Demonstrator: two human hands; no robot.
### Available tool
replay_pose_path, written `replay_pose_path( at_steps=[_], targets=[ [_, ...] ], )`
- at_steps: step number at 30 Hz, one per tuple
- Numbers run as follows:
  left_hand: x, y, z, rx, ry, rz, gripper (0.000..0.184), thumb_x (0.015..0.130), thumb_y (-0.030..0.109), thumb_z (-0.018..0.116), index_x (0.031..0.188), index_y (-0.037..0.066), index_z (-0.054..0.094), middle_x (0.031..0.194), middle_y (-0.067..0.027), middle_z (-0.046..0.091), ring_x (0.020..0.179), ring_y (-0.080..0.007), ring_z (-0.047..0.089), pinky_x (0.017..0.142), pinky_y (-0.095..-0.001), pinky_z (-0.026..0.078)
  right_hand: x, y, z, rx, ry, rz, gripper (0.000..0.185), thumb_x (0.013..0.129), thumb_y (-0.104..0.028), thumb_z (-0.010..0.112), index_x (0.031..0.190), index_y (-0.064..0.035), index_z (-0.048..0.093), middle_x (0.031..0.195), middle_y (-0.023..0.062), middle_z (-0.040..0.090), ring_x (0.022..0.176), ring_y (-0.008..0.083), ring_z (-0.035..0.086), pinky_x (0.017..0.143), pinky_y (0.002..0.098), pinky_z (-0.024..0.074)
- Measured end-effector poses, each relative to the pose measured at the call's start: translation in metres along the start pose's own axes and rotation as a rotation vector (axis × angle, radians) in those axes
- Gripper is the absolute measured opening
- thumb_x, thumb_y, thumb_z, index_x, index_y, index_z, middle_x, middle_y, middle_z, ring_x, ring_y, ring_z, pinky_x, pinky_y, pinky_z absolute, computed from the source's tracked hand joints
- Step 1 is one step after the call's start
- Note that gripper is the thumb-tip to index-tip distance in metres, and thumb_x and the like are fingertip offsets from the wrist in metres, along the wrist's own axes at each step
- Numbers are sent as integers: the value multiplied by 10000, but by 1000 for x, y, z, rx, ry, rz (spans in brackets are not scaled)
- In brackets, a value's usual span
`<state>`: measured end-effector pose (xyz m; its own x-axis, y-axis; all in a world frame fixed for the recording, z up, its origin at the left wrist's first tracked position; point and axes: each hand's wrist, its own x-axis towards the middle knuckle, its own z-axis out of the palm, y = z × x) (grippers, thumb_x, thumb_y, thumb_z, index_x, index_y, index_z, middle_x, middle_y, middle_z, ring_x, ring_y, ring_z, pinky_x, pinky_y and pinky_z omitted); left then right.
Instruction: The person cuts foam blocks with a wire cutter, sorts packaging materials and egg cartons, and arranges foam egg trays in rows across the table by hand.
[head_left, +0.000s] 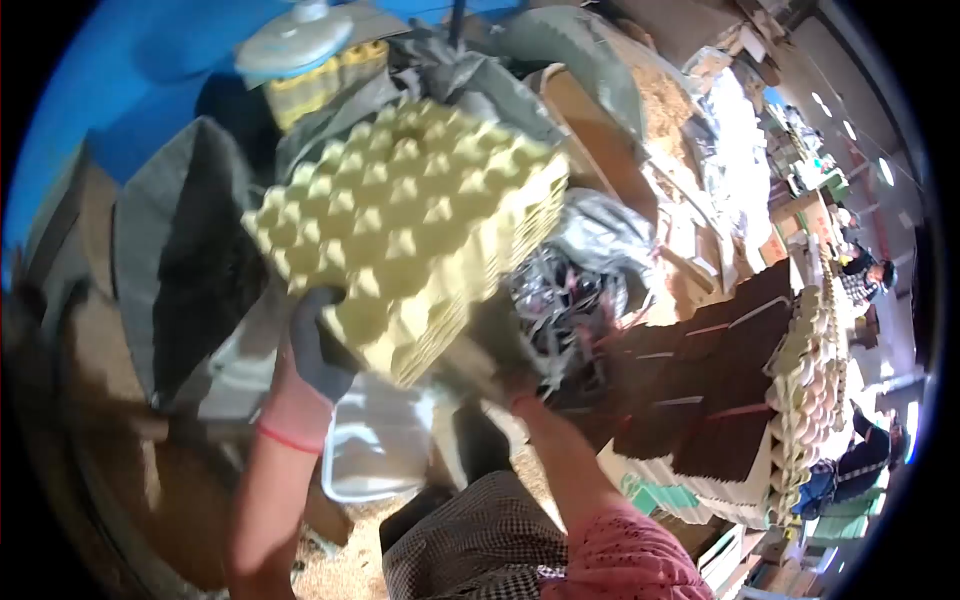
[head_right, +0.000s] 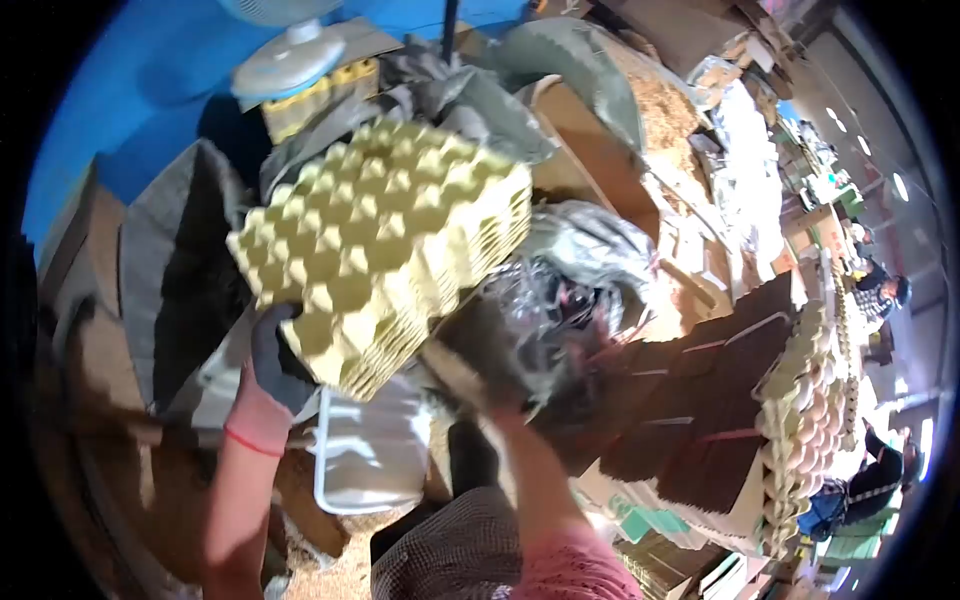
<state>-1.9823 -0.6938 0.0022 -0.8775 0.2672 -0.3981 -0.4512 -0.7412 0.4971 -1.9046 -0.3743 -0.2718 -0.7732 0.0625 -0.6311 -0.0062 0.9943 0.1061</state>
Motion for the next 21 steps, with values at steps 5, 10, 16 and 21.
replay_pose_path(
  at_steps=[5, 10, 16, 21],
  targets=[
    [-13, 14, -35, -174, -94, 25, 394, 894, 215, 518, 1256, 62, 546, 1203, -97, 628, 1089, -267, 608, 980, -421, 477, 34, 28, 13, -6, -19, 249, 405, 896, -450, 527, 1153, -174, 674, 1215, 105, 643, 1122, 272, 619, 898, 445, 500],
    [-26, 34, -14, -170, -18, -12, 317, 922, 239, 506, 1175, 65, 579, 1118, -95, 653, 1044, -244, 629, 947, -403, 496, 64, 67, 41, 52, 77, 324, 432, 882, -532, 534, 1091, -195, 705, 1189, 91, 662, 1086, 252, 638, 871, 438, 505],
    [-55, 21, 33, -69, -20, 53, 260, 897, 281, 554, 1056, 84, 616, 1035, -94, 666, 977, -259, 656, 863, -412, 546, 32, 87, -26, 136, 445, -249, 462, 906, -349, 589, 1295, -102, 549, 1197, 210, 614, 1055, 330, 607, 926, 401, 461],
    [-72, -8, 64, -44, -102, 76, 298, 883, 217, 571, 1137, 62, 583, 1090, -92, 640, 968, -220, 663, 837, -385, 564, -177, 17, -176, 2067, 563, -582, 536, 997, -388, 414, 1466, -136, 353, 1416, 94, 470, 1260, 235, 476, 1055, 428, 378]
  ],
)
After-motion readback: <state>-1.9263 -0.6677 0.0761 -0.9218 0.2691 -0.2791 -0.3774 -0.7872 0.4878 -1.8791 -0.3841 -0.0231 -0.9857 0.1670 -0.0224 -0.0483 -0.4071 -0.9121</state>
